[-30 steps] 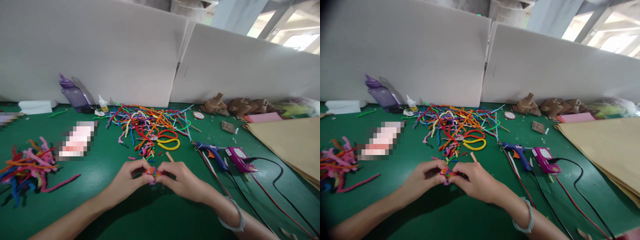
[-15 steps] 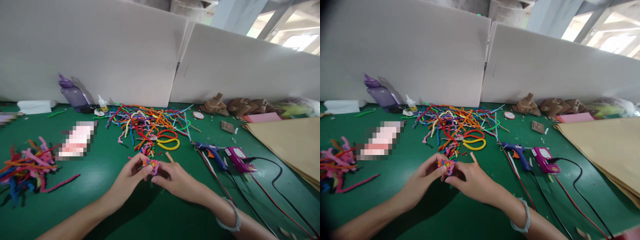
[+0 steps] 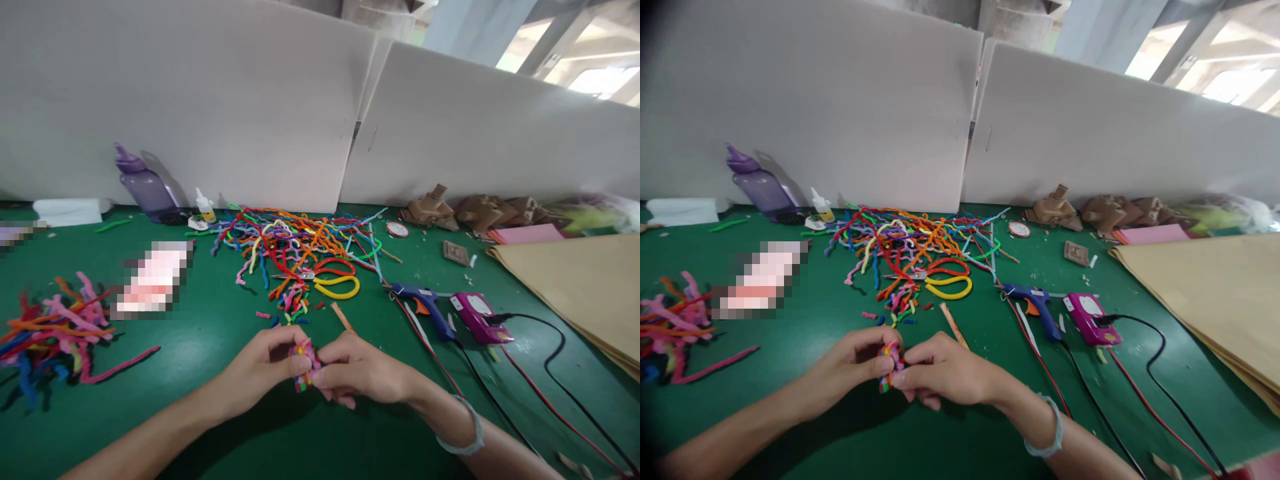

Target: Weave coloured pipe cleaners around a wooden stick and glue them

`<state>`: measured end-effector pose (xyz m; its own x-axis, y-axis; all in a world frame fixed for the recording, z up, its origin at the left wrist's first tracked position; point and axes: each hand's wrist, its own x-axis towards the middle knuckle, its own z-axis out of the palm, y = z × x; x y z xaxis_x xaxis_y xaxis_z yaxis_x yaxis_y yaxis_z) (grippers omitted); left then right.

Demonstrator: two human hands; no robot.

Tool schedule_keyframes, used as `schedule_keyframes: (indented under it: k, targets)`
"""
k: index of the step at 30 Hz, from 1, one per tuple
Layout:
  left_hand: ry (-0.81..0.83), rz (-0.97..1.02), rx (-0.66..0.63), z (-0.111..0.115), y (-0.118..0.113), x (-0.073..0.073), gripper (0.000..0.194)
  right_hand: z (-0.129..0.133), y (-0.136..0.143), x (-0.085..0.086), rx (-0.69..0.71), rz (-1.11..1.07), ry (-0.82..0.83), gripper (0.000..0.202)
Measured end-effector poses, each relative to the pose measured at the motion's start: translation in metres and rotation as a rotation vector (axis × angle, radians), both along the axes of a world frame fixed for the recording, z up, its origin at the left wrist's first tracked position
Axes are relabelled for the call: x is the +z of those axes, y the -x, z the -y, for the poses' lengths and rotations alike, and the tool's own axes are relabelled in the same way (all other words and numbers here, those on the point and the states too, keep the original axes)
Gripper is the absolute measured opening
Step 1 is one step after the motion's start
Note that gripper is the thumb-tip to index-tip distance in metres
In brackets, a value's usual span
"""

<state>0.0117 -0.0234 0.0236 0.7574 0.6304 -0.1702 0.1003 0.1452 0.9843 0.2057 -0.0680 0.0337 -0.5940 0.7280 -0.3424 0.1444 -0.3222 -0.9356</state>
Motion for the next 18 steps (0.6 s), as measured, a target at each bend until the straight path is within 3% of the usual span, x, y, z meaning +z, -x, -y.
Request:
schedule_keyframes:
  k: [2, 4, 10, 14, 18]
  targets:
    - [0.031, 0.048, 0.025, 0.003, -0.001, -0.002, 0.024, 0.000, 0.000, -0.003, -0.002, -0.077, 0.075, 0.030]
    - [0.014, 0.054, 0.079, 0.005, -0.003, -0.003, 0.023, -0.001, 0.001, -0.004, -0.034, -0.077, 0.018, 0.031]
    - [-0.099, -0.008, 0.343, 0.005, -0.009, -0.003, 0.020, -0.005, 0.003, 0.001, -0.174, 0.236, -0.519, 0.022]
    - [-0.089, -0.062, 0.267, 0.003, -0.008, -0.002, 0.022, -0.006, 0.002, 0.001, -0.206, 0.400, -0.718, 0.025]
    - [-0.141, -0.113, 0.176, -0.002, -0.005, -0.002, 0.029, -0.007, -0.007, 0.002, -0.100, 0.500, -0.817, 0.017]
